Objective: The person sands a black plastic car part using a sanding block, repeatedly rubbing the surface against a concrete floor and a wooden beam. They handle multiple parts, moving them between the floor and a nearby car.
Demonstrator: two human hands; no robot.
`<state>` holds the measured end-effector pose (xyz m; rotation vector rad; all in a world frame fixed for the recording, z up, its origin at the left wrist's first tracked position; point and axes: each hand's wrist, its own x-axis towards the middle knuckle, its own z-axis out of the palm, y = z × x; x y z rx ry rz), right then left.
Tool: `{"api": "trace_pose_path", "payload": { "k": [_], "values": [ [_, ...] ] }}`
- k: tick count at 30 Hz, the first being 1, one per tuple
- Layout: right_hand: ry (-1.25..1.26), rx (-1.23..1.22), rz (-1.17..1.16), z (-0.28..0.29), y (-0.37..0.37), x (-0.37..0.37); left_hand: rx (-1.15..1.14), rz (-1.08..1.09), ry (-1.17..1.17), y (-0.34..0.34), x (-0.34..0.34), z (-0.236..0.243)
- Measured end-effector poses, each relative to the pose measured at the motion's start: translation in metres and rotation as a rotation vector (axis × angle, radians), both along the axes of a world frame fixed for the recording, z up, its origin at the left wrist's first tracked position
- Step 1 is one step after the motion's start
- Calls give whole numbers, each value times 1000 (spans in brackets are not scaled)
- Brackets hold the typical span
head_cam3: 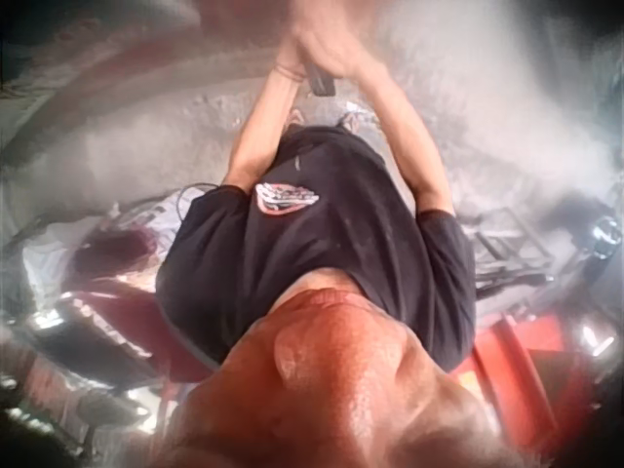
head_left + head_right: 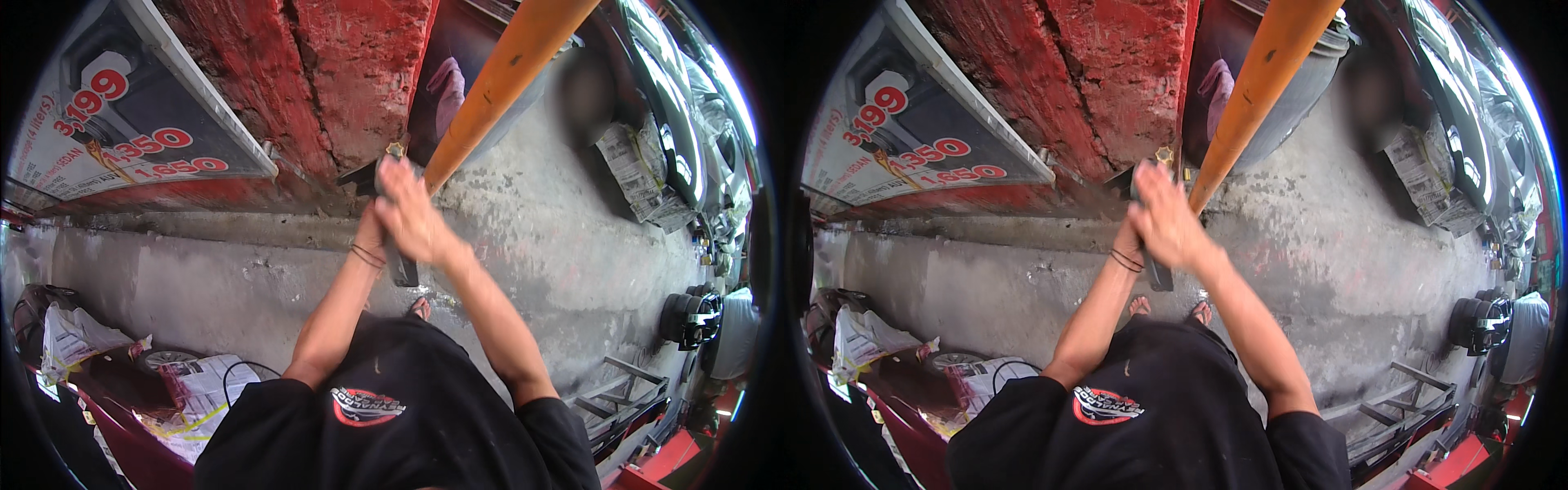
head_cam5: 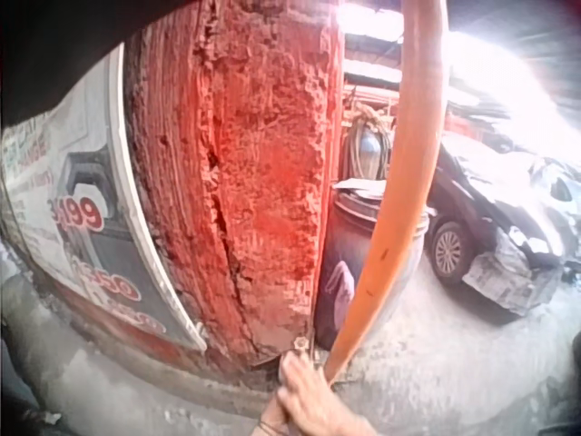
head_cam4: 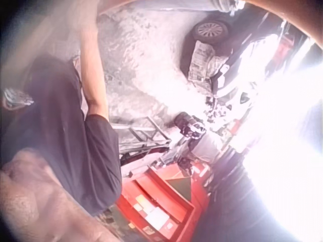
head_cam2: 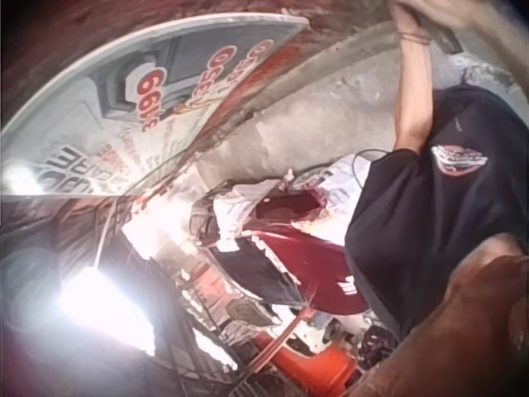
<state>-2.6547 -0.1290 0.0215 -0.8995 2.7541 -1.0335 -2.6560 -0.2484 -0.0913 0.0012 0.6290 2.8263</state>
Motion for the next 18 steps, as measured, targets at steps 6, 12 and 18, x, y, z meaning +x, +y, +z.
{"api": "trace_pose_path", "payload": {
  "k": [6,12,18],
  "values": [
    [63,22,114,21,-9,78,115,-217,200,-68,-25,-57],
    [96,-53,-42,15,-8,-7,-135,56,-58,-11,10,-14],
    [30,-98,-36,6,3,78,-282,69,-54,-29,1,11]
  ]
}}
